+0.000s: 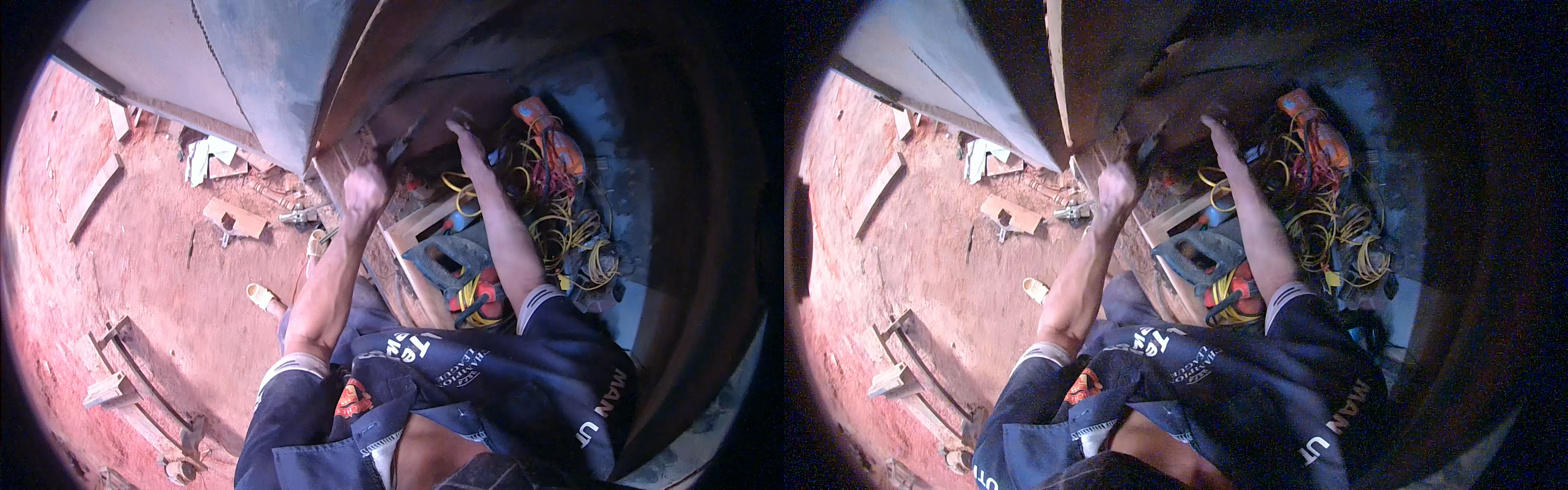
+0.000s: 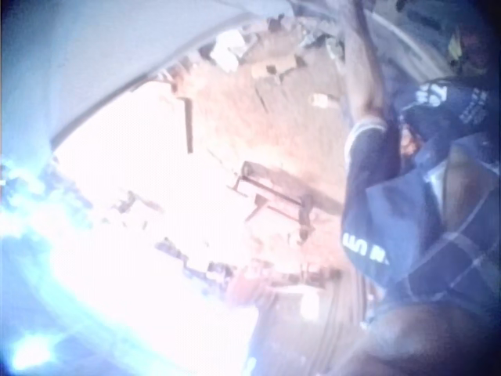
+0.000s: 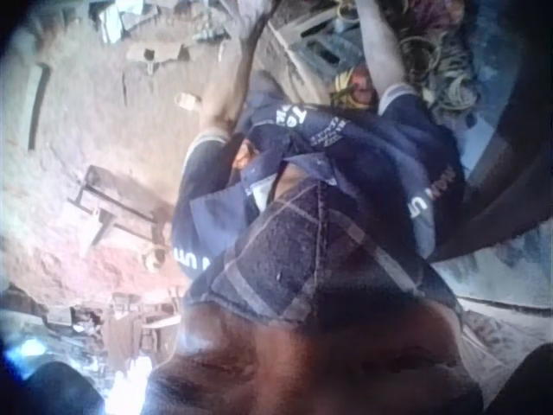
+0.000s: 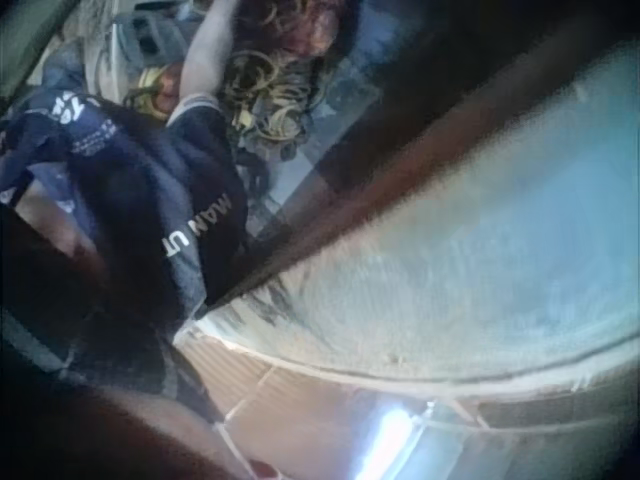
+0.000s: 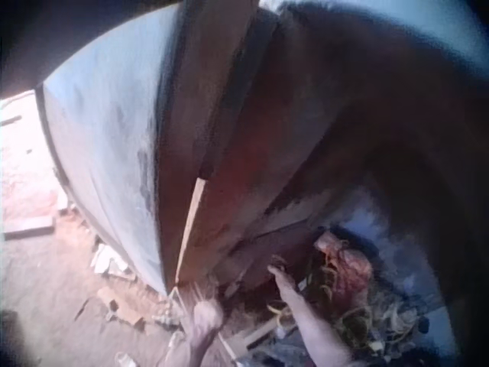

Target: The person rummages through a cluttered pile of tools and metal parts, picking up and inspecting various items. They then walk across the workshop floor and place a small metal piece onto a workbench.

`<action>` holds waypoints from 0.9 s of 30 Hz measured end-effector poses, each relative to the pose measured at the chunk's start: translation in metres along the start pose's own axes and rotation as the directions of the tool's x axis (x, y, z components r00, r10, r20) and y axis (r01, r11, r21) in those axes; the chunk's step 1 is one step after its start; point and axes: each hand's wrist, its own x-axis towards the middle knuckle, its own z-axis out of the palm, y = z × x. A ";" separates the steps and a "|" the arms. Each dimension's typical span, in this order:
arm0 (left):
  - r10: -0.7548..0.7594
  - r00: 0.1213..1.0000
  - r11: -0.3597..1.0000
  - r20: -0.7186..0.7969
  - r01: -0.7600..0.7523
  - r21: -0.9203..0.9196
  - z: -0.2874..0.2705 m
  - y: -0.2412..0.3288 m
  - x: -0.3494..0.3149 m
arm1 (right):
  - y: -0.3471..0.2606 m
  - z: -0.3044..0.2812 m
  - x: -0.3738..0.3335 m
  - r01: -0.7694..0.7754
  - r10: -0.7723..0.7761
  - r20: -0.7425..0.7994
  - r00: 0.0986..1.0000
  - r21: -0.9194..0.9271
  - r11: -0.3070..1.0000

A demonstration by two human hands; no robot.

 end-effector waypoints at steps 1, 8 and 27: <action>0.080 0.992 0.997 -0.097 -0.079 0.013 -0.003 0.001 0.003 | 0.003 0.002 0.000 -0.009 0.007 -0.062 0.998 -0.029 1.000; -0.185 0.982 0.982 -0.025 0.184 -0.032 -0.013 -0.004 0.005 | 0.015 0.003 -0.019 0.189 -0.117 0.170 0.978 -0.509 0.840; -0.025 0.999 0.985 -0.041 0.017 -0.171 -0.051 -0.044 -0.103 | 0.023 0.055 0.099 0.353 -0.640 0.169 0.750 -0.920 0.171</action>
